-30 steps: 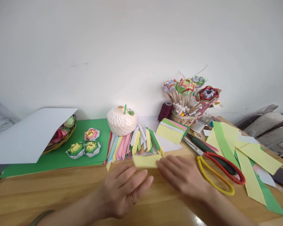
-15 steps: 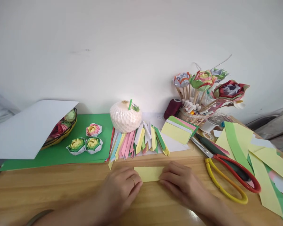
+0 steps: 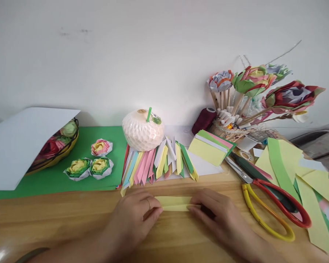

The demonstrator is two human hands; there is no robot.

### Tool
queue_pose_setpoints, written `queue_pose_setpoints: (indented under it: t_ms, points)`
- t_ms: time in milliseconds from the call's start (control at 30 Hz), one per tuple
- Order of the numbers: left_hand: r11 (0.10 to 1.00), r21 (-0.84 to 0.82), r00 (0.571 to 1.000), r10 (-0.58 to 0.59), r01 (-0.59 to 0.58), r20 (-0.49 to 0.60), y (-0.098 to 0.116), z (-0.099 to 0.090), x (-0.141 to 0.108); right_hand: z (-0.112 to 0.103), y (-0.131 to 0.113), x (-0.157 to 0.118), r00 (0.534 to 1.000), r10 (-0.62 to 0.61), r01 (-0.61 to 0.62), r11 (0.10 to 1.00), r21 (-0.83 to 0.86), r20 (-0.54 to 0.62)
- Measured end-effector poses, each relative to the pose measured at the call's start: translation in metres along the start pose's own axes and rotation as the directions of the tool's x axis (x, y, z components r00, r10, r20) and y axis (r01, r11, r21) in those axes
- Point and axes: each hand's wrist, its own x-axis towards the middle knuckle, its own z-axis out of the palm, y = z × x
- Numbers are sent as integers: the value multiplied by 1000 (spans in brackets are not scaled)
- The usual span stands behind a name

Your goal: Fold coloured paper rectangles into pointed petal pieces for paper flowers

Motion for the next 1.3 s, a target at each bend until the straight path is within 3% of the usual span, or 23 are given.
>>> queue_pose_setpoints:
  t_ms: [133, 400, 767, 1300]
  points:
    - [999, 13, 998, -51, 51, 19, 0, -1, 3, 3, 2, -4, 995, 97, -97, 995, -14, -20]
    - [981, 99, 982, -177, 169, 72, -2, 1, 11, 9, 3, -6, 986, 145, -148, 989, -28, -79]
    - [987, 110, 993, -119, 117, 8, -4, 3, 14, 18, 4, -7, 973, 174, -191, 975, -111, -150]
    - [978, 155, 986, -153, 142, 63, -4, 5, 15, 16, 2, 0, 971, 208, -222, 967, -125, -118]
